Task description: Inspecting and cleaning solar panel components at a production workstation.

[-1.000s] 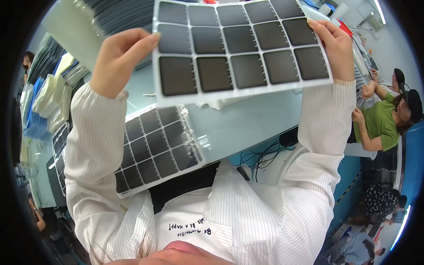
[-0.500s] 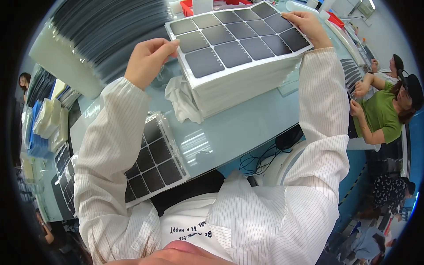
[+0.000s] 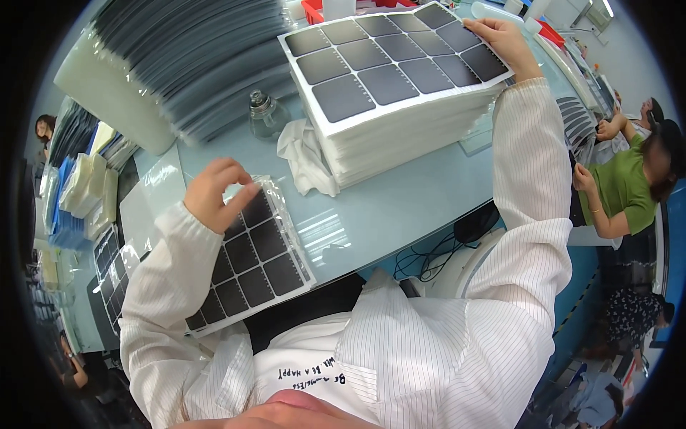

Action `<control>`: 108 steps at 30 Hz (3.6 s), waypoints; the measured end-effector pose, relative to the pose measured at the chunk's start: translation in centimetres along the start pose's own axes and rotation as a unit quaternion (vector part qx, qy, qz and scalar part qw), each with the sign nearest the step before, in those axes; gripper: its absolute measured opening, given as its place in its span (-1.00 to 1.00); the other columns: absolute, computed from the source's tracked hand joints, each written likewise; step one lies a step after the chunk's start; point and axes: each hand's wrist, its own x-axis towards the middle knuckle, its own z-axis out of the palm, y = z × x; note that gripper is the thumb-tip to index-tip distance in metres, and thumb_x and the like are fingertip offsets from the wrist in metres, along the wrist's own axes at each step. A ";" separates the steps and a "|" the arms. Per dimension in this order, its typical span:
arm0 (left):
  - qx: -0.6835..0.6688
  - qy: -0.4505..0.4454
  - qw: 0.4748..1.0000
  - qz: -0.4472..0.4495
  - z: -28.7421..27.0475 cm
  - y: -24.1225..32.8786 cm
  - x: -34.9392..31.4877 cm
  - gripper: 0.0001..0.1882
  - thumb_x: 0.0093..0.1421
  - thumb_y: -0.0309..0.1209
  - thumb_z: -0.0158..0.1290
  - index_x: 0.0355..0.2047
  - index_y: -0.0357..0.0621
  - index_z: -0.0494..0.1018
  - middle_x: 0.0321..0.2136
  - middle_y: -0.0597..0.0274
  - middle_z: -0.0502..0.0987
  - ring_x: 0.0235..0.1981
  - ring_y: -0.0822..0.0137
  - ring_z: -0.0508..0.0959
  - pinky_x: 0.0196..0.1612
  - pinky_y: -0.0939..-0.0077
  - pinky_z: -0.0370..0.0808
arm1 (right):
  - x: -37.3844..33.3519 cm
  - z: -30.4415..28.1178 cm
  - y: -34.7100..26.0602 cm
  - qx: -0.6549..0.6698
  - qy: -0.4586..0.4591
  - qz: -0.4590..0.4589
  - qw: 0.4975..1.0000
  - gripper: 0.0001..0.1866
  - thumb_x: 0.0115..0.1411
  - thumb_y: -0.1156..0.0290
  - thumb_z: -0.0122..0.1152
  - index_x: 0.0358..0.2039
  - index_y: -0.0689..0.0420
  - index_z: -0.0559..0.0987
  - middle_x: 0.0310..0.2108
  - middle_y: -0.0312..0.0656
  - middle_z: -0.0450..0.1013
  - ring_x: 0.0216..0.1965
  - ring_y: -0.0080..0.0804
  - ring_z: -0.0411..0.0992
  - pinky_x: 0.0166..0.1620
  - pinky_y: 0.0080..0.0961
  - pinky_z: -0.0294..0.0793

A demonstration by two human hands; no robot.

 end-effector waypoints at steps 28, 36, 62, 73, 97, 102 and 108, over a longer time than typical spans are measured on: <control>-0.020 0.097 0.995 0.010 5.2 -3.2 -4.8 -0.63 0.02 -0.32 0.08 -0.16 -0.17 0.34 -0.17 0.11 0.35 -0.07 0.17 0.34 -0.01 0.35 0.28 | -10.4 18.2 -16.8 -0.240 -0.353 -0.289 0.857 -0.82 -0.12 0.56 0.23 -0.41 0.20 0.56 -0.43 -0.16 0.45 -0.09 -0.33 0.32 -0.09 -0.40 0.30; -0.013 0.102 0.995 0.012 5.2 -3.4 -5.0 -0.64 0.03 -0.31 0.07 -0.17 -0.18 0.34 -0.17 0.12 0.35 -0.07 0.18 0.34 -0.02 0.35 0.29 | -10.3 18.6 -17.0 -0.322 -0.350 -0.370 0.798 -0.91 -0.04 0.49 0.22 -0.58 0.25 0.56 -0.48 -0.14 0.46 -0.10 -0.28 0.32 -0.17 -0.40 0.37; 0.040 0.077 0.996 0.017 5.5 -3.2 -4.7 -0.59 0.07 -0.29 0.04 -0.10 -0.24 0.32 -0.14 0.09 0.33 -0.05 0.18 0.32 -0.01 0.35 0.28 | -13.7 17.5 -16.9 -0.314 -0.282 -0.450 0.787 -0.83 -0.08 0.50 0.24 -0.42 0.25 0.55 -0.30 -0.10 0.47 -0.05 -0.16 0.33 -0.08 -0.33 0.36; -0.003 0.098 0.995 0.022 5.4 -3.3 -4.2 -0.60 -0.01 -0.35 0.11 -0.16 -0.24 0.38 -0.18 0.12 0.37 -0.10 0.14 0.35 -0.05 0.33 0.29 | -19.9 28.5 -7.9 -0.103 -0.230 -0.280 0.926 -0.68 -0.07 0.56 0.19 -0.22 0.25 0.48 -0.27 -0.11 0.43 -0.23 -0.27 0.40 -0.23 -0.46 0.42; -0.041 0.089 0.995 0.009 5.6 -3.8 -3.7 -0.57 -0.09 -0.39 0.18 -0.18 -0.23 0.37 -0.21 0.08 0.38 -0.20 0.09 0.38 -0.13 0.31 0.34 | -17.9 31.7 -4.8 0.164 -0.306 0.017 0.938 -0.73 0.01 0.60 0.16 -0.21 0.24 0.49 -0.42 -0.35 0.36 -0.43 -0.72 0.32 -0.34 -0.81 0.32; -0.071 0.107 0.992 -0.006 5.7 -3.5 -4.0 -0.59 -0.09 -0.41 0.18 -0.19 -0.20 0.39 -0.21 0.09 0.38 -0.19 0.11 0.39 -0.15 0.33 0.35 | -18.7 31.1 -6.5 0.197 -0.305 0.011 0.932 -0.68 0.04 0.58 0.14 -0.14 0.23 0.45 -0.44 -0.36 0.36 -0.45 -0.75 0.32 -0.34 -0.82 0.32; -0.093 0.165 0.982 0.023 5.9 -4.3 -4.2 -0.82 -0.11 -0.48 0.18 -0.43 -0.15 0.50 -0.28 0.16 0.43 -0.22 0.17 0.42 -0.17 0.34 0.37 | -18.7 31.0 -6.8 0.255 -0.313 -0.002 0.915 -0.68 0.07 0.51 0.13 -0.12 0.21 0.44 -0.49 -0.37 0.36 -0.58 -0.76 0.28 -0.52 -0.83 0.22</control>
